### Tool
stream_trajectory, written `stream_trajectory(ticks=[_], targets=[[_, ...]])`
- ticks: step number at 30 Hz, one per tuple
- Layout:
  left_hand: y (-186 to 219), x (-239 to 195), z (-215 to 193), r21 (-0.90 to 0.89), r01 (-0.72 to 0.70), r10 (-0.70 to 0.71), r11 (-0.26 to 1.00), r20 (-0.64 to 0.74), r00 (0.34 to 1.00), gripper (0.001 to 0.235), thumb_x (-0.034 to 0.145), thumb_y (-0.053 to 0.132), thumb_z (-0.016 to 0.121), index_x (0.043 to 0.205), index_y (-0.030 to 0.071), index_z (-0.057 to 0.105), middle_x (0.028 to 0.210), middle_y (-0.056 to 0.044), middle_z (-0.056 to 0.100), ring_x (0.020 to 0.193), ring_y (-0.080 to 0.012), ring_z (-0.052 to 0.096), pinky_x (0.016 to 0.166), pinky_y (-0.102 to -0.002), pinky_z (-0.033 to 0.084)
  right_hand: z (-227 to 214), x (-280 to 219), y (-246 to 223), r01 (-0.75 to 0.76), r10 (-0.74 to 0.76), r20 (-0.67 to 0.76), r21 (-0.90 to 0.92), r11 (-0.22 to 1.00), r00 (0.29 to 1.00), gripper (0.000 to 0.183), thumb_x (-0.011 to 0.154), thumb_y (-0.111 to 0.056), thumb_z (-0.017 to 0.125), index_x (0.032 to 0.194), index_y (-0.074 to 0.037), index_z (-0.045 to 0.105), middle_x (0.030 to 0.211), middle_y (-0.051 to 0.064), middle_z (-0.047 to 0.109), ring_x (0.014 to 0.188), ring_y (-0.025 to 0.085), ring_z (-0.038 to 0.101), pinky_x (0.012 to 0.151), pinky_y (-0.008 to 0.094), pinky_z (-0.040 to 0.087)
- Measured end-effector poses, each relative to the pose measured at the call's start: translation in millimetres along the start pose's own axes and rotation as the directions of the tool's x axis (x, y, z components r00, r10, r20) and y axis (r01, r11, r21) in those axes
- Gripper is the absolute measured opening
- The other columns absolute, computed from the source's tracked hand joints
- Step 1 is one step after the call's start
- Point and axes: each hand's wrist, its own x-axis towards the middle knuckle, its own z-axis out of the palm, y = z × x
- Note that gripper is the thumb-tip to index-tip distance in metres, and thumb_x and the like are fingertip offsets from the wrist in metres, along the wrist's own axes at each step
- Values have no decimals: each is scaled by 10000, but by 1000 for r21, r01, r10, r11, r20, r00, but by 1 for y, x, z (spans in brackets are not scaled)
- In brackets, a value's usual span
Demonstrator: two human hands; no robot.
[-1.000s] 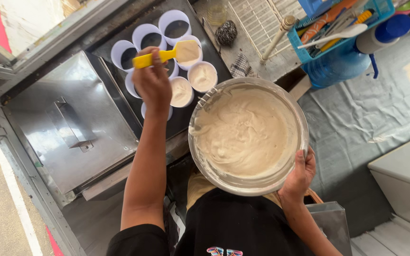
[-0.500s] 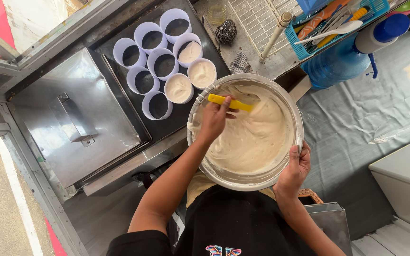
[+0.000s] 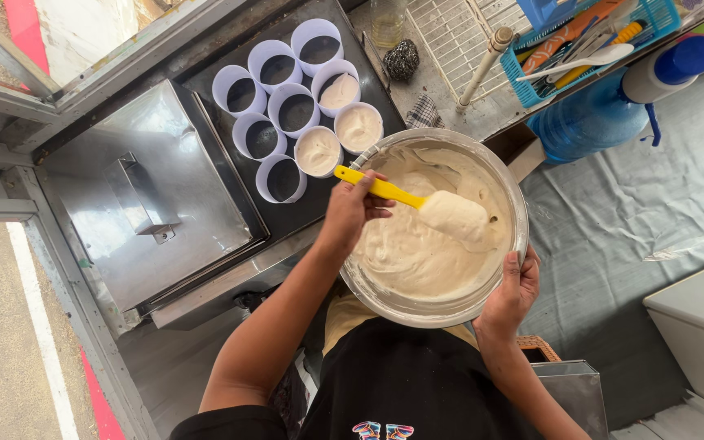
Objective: The person staples white paper into cylindrical molds and arranges them on a metal tray. Then, using a yellow spatula, the person scoops batter from a large metal bowl and fills each paper cup. The filled cups remain on the tray.
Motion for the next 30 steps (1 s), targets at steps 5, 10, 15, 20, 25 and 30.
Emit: stream_trajectory(ticks=[5, 10, 15, 20, 25, 30], targets=[[75, 6, -32, -13, -203, 199, 979, -152, 968, 319, 1086, 276, 505, 1091, -5, 657, 891, -133, 722, 726, -179, 721, 647, -327, 624, 0, 2, -2, -12, 12, -10, -19, 1000, 1000, 214, 1099, -185, 571, 929, -62, 530, 1360, 49, 585, 1137, 109, 617, 1033, 304, 533], [145, 34, -49, 195, -570, 602, 798, -287, 745, 291, 1083, 274, 501, 1074, 24, 649, 877, -105, 707, 718, -171, 715, 656, -328, 649, -5, 1, 3, -36, 35, -36, -16, 999, 999, 175, 1103, -173, 564, 981, -47, 567, 1352, 37, 579, 1148, 102, 598, 1049, 303, 509], [151, 66, -21, 819, -514, 856, 254, 58, 515, 197, 1092, 185, 597, 1084, 9, 686, 926, -125, 719, 734, -227, 705, 663, -335, 573, -8, 1, 6, -27, 25, -48, -25, 999, 999, 163, 1093, -169, 574, 973, -61, 562, 1344, 24, 572, 1167, 97, 596, 1062, 301, 504], [147, 69, -2, 826, -560, 888, 68, 206, 412, 128, 1093, 126, 606, 1089, 8, 654, 959, -144, 699, 770, -271, 705, 682, -372, 555, -9, 3, 5, -9, 9, -41, 4, 1000, 999, 193, 1105, -172, 588, 955, -56, 551, 1345, 27, 577, 1126, 100, 591, 1031, 302, 506], [152, 63, -1, 856, -514, 878, -52, 284, 384, 121, 1079, 118, 619, 1069, 1, 647, 937, -151, 675, 767, -314, 657, 673, -404, 526, 1, 5, 3, -19, 19, -20, -24, 1000, 1000, 170, 1088, -190, 576, 996, -48, 570, 1288, 24, 590, 1091, 97, 617, 995, 284, 537], [137, 51, -7, 857, -507, 884, -86, 300, 358, 143, 1119, 143, 577, 1106, 17, 643, 990, -124, 674, 832, -298, 676, 713, -374, 542, -6, -3, -3, -29, 28, -26, -46, 999, 999, 174, 1107, -195, 574, 1046, -32, 575, 1311, 46, 619, 1062, 94, 612, 971, 277, 537]])
